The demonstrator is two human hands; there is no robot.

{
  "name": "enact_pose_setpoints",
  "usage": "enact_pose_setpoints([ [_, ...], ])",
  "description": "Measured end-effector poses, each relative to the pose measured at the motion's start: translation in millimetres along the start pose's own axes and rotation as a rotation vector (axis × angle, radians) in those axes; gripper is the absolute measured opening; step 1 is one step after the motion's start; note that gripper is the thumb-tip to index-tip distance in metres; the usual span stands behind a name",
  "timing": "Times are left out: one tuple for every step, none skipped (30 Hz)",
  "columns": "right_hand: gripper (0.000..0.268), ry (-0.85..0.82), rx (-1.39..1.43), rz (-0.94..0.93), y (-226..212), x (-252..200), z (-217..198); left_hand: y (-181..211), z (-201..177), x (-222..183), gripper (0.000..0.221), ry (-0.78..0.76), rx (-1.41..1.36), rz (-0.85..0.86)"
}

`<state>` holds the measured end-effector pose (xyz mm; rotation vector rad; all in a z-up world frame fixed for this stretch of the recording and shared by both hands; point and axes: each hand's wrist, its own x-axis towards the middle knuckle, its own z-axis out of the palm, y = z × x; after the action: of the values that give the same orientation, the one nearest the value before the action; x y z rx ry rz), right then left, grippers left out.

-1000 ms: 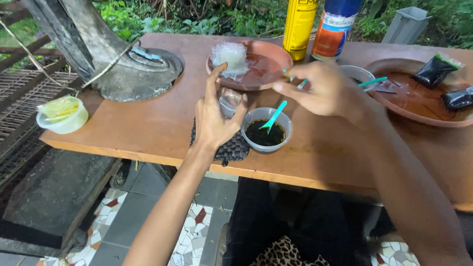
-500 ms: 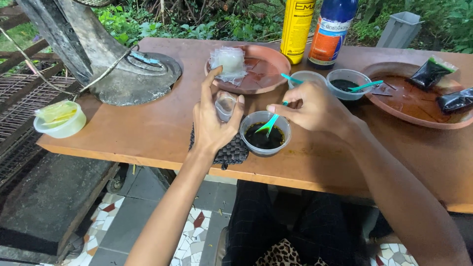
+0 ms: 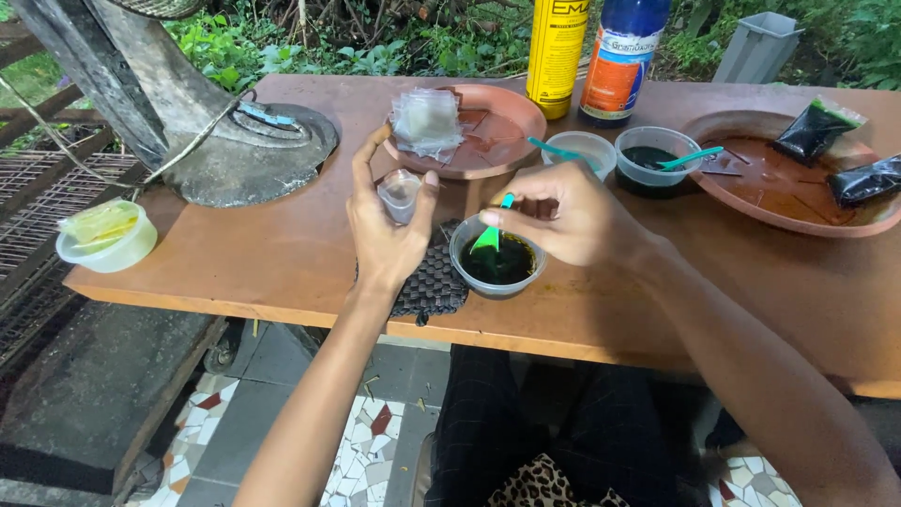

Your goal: The person uses a green spoon to scoop a dark liquid from one small plastic cup into another while holding a clear cup.

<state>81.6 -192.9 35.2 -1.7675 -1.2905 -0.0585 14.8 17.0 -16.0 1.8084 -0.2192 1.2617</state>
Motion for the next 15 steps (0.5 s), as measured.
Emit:
enact_pose_setpoints([
  [0.013, 0.017, -0.005, -0.023, 0, 0, -1, 1, 0, 0, 0.058, -0.002, -0.002, -0.002],
  [0.014, 0.033, -0.01, -0.044, 1, -1, -2, 1, 1, -1, 0.059, -0.004, -0.004, -0.006],
  [0.014, 0.033, -0.01, -0.042, 1, -1, -3, 3, 1, -1, 0.059, -0.005, -0.004, -0.008],
  [0.016, 0.057, -0.019, -0.076, 1, -1, -5, 4, 1, -1, 0.059, -0.01, 0.009, -0.011],
  [0.018, 0.081, -0.028, -0.109, 1, -1, -7, 6, 1, -1, 0.06, -0.016, 0.023, -0.015],
  [0.018, 0.081, -0.027, -0.108, 4, -1, -8, 6, 1, -2, 0.06, -0.017, 0.023, -0.016],
  [0.018, 0.109, -0.013, -0.091, 7, -1, -9, 7, 0, -2, 0.06, -0.022, 0.02, -0.009],
  [0.017, 0.138, 0.0, -0.074, 10, -1, -10, 7, 0, -2, 0.059, -0.028, 0.017, -0.001],
  [0.017, 0.139, 0.0, -0.073, 11, 0, -11, 6, 1, -2, 0.059, -0.029, 0.017, -0.002],
  [0.016, 0.166, 0.026, -0.041, 12, 0, -11, 4, 1, -2, 0.059, -0.029, 0.01, 0.002],
  [0.016, 0.192, 0.051, -0.009, 13, 1, -12, 3, 1, -2, 0.059, -0.029, 0.002, 0.006],
  [0.016, 0.193, 0.051, -0.008, 20, 0, -13, 3, 1, -2, 0.059, -0.03, 0.001, 0.006],
  [0.016, 0.217, 0.073, 0.044, 26, -1, -13, 4, 1, -2, 0.06, -0.034, 0.006, 0.009],
  [0.017, 0.24, 0.095, 0.095, 33, -2, -13, 4, 0, -2, 0.06, -0.038, 0.011, 0.012],
  [0.017, 0.24, 0.095, 0.095, 35, -1, -12, 4, 0, -2, 0.06, -0.038, 0.012, 0.012],
])
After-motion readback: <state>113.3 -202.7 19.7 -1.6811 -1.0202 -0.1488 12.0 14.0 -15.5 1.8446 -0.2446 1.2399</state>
